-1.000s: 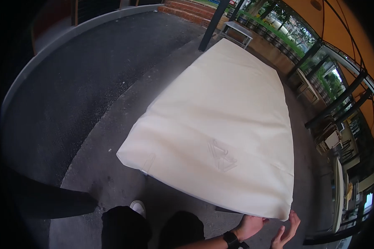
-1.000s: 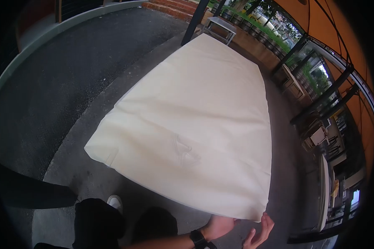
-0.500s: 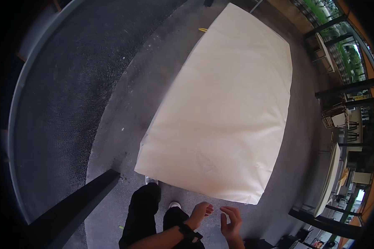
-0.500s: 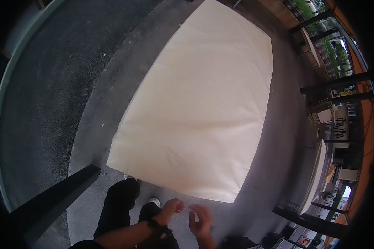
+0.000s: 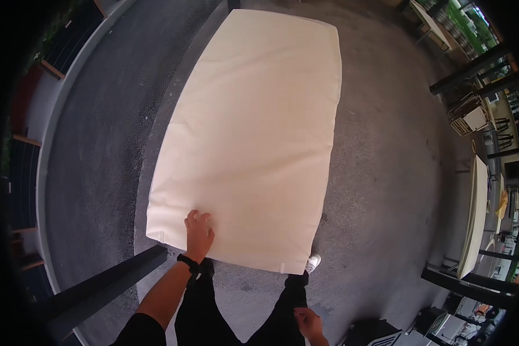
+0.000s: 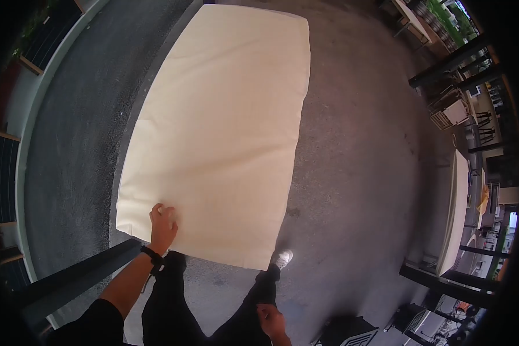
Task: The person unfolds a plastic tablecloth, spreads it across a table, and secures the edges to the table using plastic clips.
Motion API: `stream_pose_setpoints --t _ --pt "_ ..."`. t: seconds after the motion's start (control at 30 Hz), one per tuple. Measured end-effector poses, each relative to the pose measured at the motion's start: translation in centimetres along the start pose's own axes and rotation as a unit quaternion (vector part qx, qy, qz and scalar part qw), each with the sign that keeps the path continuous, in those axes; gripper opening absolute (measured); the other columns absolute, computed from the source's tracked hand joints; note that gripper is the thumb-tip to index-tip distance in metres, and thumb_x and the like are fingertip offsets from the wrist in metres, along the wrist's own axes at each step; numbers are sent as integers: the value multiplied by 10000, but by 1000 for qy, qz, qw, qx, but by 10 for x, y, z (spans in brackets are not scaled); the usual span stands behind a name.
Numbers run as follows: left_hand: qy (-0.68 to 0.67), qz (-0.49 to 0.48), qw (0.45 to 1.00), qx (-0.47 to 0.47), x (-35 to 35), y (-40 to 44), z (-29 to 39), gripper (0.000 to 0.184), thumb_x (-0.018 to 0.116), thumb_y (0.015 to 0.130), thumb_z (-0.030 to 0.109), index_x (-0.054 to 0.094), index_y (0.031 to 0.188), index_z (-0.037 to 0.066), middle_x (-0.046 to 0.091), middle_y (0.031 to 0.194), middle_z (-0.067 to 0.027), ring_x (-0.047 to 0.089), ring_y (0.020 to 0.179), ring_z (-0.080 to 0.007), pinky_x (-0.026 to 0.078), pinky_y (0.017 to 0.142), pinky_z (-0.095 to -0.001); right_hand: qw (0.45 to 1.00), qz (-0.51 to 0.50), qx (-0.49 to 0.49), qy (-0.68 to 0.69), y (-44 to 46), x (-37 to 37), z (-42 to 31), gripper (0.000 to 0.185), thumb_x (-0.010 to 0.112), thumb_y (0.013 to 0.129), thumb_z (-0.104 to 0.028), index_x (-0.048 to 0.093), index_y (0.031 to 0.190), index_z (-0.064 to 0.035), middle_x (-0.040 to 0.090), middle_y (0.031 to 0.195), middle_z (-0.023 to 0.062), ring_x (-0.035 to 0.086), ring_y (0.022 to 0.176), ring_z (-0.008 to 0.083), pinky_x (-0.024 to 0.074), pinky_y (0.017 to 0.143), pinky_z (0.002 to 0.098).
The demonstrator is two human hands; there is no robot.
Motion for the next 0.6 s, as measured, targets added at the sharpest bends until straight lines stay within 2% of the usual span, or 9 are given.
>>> stream_pose_setpoints --t 0.07,0.17,0.23,0.27,0.4,0.47,0.53,0.57,0.6 --pt "-26 1 999 -19 3 0 -13 374 657 687 -39 572 1031 82 402 1230 -197 439 1115 -400 420 945 -459 1000 -17 5 -4 3 -37 52 166 646 862 -197 690 1000 -115 697 879 95 672 746 239 532 685 341" --pt "13 21 998 -62 3 -1 -17 349 656 689 -53 565 1001 74 434 1114 -162 476 1056 -357 430 904 -452 995 16 -55 77 10 -114 92 172 572 923 -168 674 1016 -66 669 924 156 640 831 278 507 691 365" --pt "68 57 994 -70 1 -3 -13 337 653 694 -62 557 988 72 441 1066 -154 492 1017 -350 442 871 -441 995 7 96 -15 8 -180 151 171 570 913 -172 675 1030 -105 674 898 152 644 799 295 508 694 366" --pt "77 84 990 -78 -1 -3 -6 330 652 699 -64 554 983 71 444 1052 -151 499 999 -350 448 856 -435 994 32 102 -34 5 -211 164 182 566 907 -182 674 1035 -108 674 896 163 642 802 323 513 690 388" --pt "-18 179 975 -134 16 14 56 311 648 738 -46 540 1010 60 476 998 -145 525 899 -307 466 792 -396 982 89 112 -123 17 -309 196 219 548 893 -214 669 1051 -123 670 909 194 633 823 389 519 712 464" --pt "-108 149 963 -199 54 19 75 270 627 813 21 525 1058 70 507 1021 -117 538 847 -227 472 716 -349 984 89 96 -121 49 -333 191 221 545 891 -221 670 1047 -126 670 922 199 633 841 395 516 732 477" --pt "-319 72 897 -296 84 25 128 234 591 867 80 502 1084 82 517 975 -76 523 755 -146 456 619 -292 983 42 113 -140 95 -349 174 213 537 894 -215 670 1034 -125 670 970 193 625 899 401 504 799 487" --pt "-334 68 882 -326 93 27 151 223 577 881 100 493 1087 88 515 939 -57 510 721 -123 441 584 -274 990 33 40 -133 128 -347 168 215 545 896 -234 669 1030 -122 667 990 195 621 909 409 511 795 476" --pt "-351 66 865 -351 100 37 169 213 563 895 120 485 1091 94 512 904 -38 496 686 -99 426 550 -255 993 -17 39 -113 160 -353 130 219 562 897 -244 664 1042 -117 659 1007 202 620 915 410 516 788 469"
Point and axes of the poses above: each hand's wrist, its own y-axis towards the middle knuckle, its own x-axis out of the palm, z = x × y, the point moved 9 cm from there along y, towards the middle knuckle
